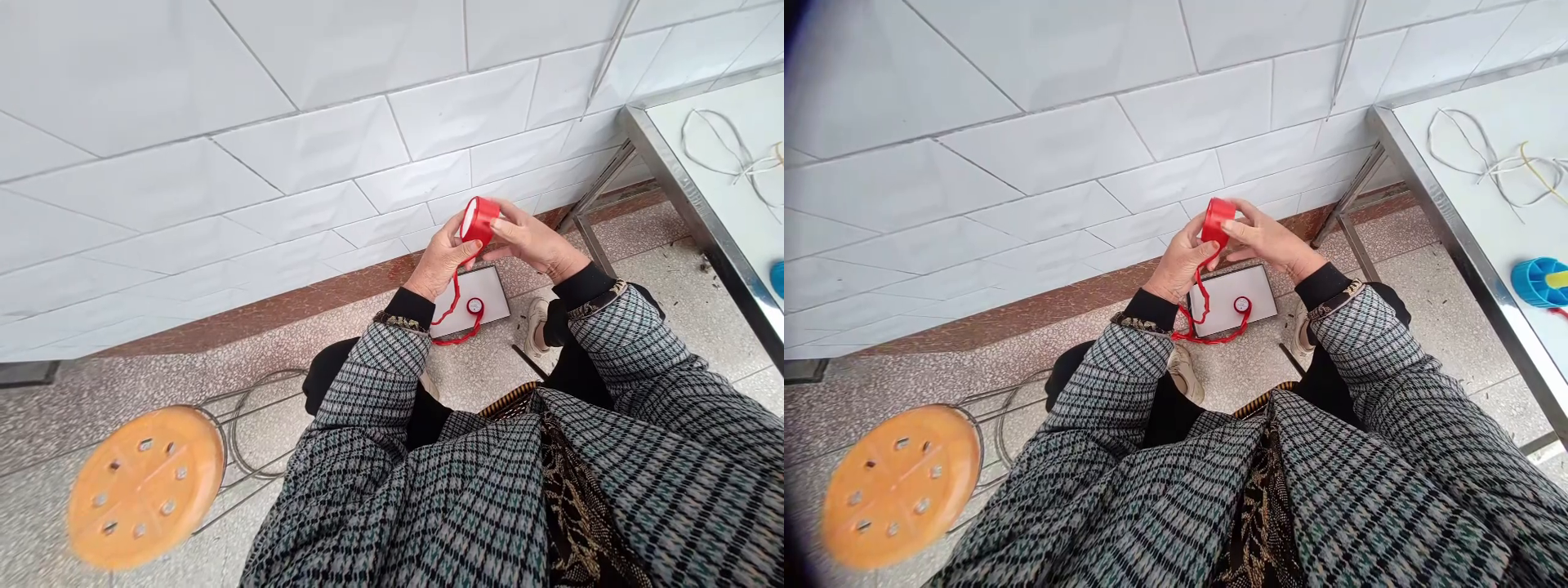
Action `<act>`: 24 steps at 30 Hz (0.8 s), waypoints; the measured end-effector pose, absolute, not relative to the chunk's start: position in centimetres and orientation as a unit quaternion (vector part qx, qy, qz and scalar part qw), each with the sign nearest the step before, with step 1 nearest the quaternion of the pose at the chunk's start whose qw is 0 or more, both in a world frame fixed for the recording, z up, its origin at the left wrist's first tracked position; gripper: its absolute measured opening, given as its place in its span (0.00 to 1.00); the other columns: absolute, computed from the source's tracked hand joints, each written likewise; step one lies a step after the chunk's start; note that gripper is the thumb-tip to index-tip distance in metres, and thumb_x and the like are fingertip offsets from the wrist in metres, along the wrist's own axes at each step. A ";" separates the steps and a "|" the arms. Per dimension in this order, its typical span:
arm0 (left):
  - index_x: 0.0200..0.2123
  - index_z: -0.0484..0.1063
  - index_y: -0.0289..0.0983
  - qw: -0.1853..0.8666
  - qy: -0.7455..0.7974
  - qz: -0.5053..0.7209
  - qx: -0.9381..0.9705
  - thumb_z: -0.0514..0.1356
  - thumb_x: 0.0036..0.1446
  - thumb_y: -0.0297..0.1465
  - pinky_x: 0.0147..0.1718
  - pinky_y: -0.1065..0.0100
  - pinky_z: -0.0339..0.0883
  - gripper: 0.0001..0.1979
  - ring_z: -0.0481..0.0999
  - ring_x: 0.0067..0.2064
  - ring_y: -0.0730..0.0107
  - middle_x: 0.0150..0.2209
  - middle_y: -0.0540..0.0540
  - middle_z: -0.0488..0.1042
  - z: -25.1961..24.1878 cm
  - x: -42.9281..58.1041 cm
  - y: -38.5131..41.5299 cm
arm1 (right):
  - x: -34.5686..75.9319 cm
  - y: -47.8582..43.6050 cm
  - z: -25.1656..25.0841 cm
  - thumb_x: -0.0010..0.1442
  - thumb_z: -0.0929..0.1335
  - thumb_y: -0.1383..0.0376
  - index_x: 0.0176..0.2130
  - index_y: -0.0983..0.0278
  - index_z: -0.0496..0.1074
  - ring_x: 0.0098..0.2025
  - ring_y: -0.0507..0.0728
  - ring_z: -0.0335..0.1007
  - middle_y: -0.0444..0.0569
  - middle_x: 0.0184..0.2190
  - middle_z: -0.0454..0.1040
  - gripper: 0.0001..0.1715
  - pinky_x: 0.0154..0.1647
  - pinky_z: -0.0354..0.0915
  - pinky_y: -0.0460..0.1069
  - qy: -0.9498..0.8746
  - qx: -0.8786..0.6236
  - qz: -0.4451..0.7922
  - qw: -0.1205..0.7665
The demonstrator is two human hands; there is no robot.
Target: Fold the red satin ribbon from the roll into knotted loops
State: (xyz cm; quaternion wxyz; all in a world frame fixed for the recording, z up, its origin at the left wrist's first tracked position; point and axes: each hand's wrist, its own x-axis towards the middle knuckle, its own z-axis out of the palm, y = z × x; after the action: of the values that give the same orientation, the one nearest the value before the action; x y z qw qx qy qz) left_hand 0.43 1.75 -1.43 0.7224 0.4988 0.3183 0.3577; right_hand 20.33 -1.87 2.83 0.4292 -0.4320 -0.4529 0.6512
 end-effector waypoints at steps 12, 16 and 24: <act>0.48 0.75 0.40 0.764 0.274 0.379 0.445 0.80 0.51 0.42 0.44 0.65 0.78 0.26 0.79 0.32 0.74 0.32 0.53 0.79 -1.2 0.6 1.2 | 20.1 -0.6 0.8 0.55 0.79 0.33 0.52 0.54 0.74 0.40 0.59 0.83 0.48 0.42 0.84 0.39 0.35 0.81 0.53 -0.382 -0.507 0.589 0.500; 0.47 0.77 0.38 0.791 0.247 0.347 0.438 0.80 0.45 0.36 0.49 0.65 0.78 0.27 0.82 0.40 0.71 0.40 0.49 0.82 -1.3 -0.7 0.6 | 19.6 -0.6 0.0 0.53 0.80 0.33 0.51 0.54 0.75 0.40 0.58 0.82 0.46 0.41 0.83 0.39 0.32 0.79 0.52 -0.375 -0.507 0.597 0.496; 0.30 0.78 0.38 0.762 0.273 0.243 0.534 0.76 0.51 0.38 0.48 0.59 0.77 0.13 0.68 0.24 0.79 0.27 0.53 0.74 -1.8 -7.2 -3.9 | 22.1 1.4 3.4 0.77 0.67 0.46 0.47 0.58 0.71 0.38 0.50 0.72 0.45 0.36 0.81 0.19 0.39 0.73 0.48 -0.190 -0.552 0.577 0.572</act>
State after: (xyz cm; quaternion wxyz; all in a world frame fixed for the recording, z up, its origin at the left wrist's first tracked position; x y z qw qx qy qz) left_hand -7.21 -3.85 -1.84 0.7621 0.5344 0.2735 0.2425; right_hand 22.11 1.35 3.36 0.5715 -0.5519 -0.1903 0.5767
